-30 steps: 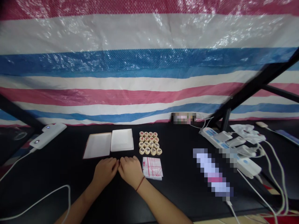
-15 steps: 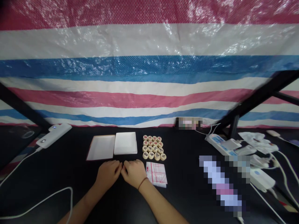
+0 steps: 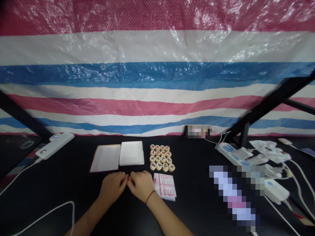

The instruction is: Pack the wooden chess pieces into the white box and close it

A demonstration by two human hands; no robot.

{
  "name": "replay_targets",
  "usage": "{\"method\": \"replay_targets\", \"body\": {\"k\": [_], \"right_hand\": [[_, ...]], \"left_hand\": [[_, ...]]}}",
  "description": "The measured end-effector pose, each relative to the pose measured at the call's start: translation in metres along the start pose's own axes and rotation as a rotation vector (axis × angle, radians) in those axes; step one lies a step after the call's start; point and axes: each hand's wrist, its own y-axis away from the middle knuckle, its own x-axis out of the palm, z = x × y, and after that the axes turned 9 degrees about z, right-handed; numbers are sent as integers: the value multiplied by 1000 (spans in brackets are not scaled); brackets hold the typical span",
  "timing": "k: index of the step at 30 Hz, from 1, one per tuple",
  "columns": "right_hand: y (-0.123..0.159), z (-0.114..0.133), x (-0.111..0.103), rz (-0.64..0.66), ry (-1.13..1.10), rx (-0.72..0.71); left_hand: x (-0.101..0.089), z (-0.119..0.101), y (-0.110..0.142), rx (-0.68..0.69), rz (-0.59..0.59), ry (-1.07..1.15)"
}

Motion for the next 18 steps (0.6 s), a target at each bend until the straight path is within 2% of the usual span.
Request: {"method": "replay_targets", "body": {"k": [2, 5, 8, 11, 13, 16, 18], "right_hand": [[0, -1, 1, -16, -23, -18], [5, -5, 0, -52, -85, -82], [21, -14, -10, -140, -137, -133], [48, -30, -25, -252, -141, -114], [69, -46, -32, -296, -93, -93], [97, -74, -32, -302, 62, -73], [111, -88, -24, -286, 121, -47]], "left_hand": [[1, 2, 0, 48, -28, 34], [2, 3, 0, 197, -82, 135], [-3, 1, -1, 282, -208, 169], [-10, -1, -2, 253, -318, 150], [-12, -1, -5, 179, -392, 90], [-10, 0, -11, 37, -484, -23], [-8, 1, -14, 8, -483, -48]]}}
